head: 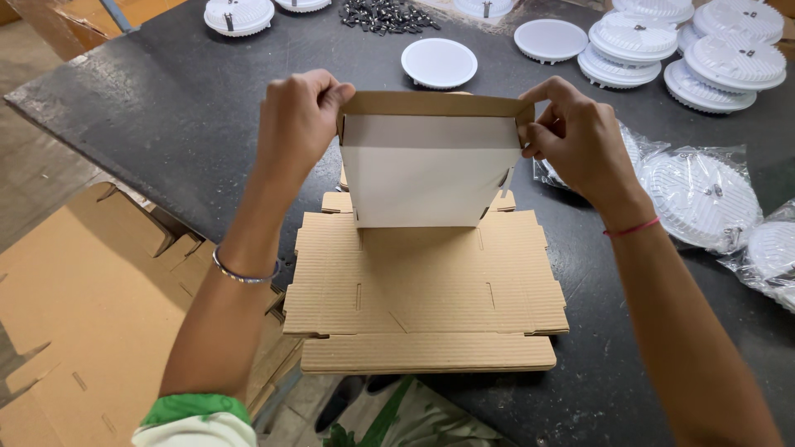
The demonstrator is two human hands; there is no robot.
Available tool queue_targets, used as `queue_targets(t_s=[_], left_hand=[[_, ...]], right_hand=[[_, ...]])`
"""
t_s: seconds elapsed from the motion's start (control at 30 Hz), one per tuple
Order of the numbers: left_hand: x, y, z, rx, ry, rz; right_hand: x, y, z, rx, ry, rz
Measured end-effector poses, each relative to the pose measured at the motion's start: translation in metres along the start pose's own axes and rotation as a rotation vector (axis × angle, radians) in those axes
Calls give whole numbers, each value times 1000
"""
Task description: The person assembles flat cardboard boxes by folding and tucking the flaps, then places a plastic-wrapped circular light fixture into each box and closes the lid. The process is repeated multiple times on a workbench with stacks of boxes and wrapped fixtures nearby.
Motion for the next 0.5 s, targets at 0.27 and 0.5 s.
queue_targets(t_s=[0.27, 0.5], left_hand=[[3, 14, -54, -290, 153, -32], [-10, 16, -90, -373, 190, 16]], right_hand=[[-3, -19, -25, 212, 118, -293], [-15, -10, -50, 277, 202, -391]])
Point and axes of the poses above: each hand's wrist, its own z-axis towards the middle knuckle, its own x-axis out of the back of the hand, y = z × x, the point moved 10 cm from there along z, towards the middle knuckle, and after that the axes turned 8 degrees about x, right-handed, at the moved point
